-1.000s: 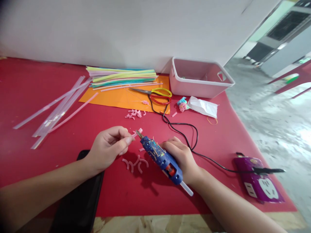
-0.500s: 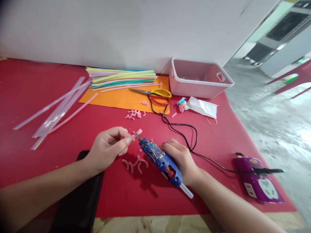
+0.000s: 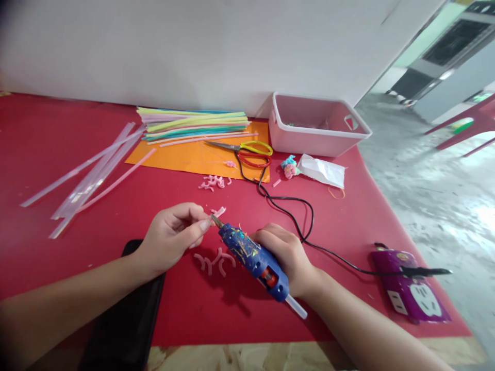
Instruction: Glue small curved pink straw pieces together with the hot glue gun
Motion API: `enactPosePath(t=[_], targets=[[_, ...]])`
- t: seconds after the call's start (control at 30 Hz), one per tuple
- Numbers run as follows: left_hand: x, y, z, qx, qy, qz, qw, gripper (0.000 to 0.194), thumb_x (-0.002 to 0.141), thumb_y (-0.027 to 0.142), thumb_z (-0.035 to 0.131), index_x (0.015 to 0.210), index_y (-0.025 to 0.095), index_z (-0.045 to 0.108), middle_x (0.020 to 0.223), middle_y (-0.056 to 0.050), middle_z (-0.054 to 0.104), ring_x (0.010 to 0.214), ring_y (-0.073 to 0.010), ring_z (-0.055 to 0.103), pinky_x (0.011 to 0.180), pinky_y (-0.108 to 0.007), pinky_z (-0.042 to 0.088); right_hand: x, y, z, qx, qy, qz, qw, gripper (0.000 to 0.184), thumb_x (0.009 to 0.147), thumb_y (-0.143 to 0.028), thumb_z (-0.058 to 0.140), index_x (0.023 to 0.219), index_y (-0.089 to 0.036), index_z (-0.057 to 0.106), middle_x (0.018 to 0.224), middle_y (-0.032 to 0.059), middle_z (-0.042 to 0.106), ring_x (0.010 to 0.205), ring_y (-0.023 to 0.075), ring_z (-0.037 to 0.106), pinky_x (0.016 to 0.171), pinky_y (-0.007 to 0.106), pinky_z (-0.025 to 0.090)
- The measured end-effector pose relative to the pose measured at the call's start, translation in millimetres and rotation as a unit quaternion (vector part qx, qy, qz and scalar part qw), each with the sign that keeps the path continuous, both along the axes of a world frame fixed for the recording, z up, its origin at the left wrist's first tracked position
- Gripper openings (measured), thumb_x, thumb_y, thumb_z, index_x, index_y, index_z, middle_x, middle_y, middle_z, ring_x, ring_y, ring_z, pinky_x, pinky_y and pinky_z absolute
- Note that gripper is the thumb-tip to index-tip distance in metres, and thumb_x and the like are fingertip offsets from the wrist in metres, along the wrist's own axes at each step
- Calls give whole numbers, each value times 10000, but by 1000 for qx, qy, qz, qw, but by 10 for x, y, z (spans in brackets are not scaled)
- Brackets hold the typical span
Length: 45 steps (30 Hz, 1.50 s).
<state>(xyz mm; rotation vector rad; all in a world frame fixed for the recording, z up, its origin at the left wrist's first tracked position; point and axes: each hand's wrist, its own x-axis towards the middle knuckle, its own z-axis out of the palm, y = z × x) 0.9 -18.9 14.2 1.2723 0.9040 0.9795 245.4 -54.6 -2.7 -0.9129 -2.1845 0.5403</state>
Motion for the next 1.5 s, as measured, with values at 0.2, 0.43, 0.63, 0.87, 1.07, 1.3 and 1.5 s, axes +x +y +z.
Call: enactPosePath(t=[0.2, 0.43, 0.63, 0.87, 1.07, 1.3, 1.5], targets=[[-16, -1, 4, -1, 8, 8, 1000, 149, 829, 224, 686, 716, 183, 598, 553, 76, 496, 463, -57, 402, 449, -207, 314, 41, -24, -11, 9, 5, -47, 999, 137, 820, -190, 639, 909, -241, 549, 693, -12, 554, 582, 153, 520, 545, 278, 421], [-15, -7, -5, -1, 7, 15, 1000, 150, 830, 247, 694, 720, 182, 616, 569, 68, 506, 470, -60, 390, 463, -209, 334, 53, -17, -60, 9, 5, -48, 999, 139, 815, -210, 642, 937, -250, 587, 684, 0, 590, 571, 167, 544, 522, 291, 405], [-11, -1, 2, 11, 1, 9, 1000, 154, 843, 195, 663, 704, 181, 598, 557, 79, 490, 457, -49, 381, 450, -203, 316, 53, -23, -73, 3, 5, -45, 999, 129, 825, -228, 650, 931, -245, 577, 687, -4, 576, 565, 149, 507, 507, 282, 376], [-19, -10, -11, 7, -11, 3, 1000, 144, 864, 178, 658, 725, 176, 622, 572, 82, 498, 464, -41, 380, 449, -194, 310, 43, -16, -61, 0, 7, -14, 1000, 143, 822, -238, 651, 931, -245, 558, 690, -16, 566, 565, 143, 490, 521, 273, 377], [1, -3, 9, 2, -24, -2, 1000, 149, 856, 172, 670, 715, 173, 620, 567, 86, 503, 468, -38, 380, 460, -185, 328, 31, -18, -39, 0, 4, -1, 1000, 154, 810, -198, 642, 920, -244, 544, 697, -15, 554, 581, 141, 486, 517, 264, 363], [-9, -9, 21, 8, -16, 1, 1000, 139, 847, 174, 671, 716, 170, 625, 555, 89, 501, 459, -36, 383, 439, -180, 313, 21, -10, -36, 6, 11, 6, 1000, 152, 812, -209, 639, 925, -240, 541, 699, -14, 548, 583, 141, 483, 516, 259, 356], [7, -2, 22, 11, -16, 2, 1000, 130, 842, 172, 671, 719, 169, 630, 553, 90, 501, 454, -34, 386, 433, -182, 311, 12, -6, -21, 6, 7, 10, 1000, 147, 816, -184, 620, 921, -240, 534, 701, -14, 547, 588, 140, 483, 523, 258, 364]])
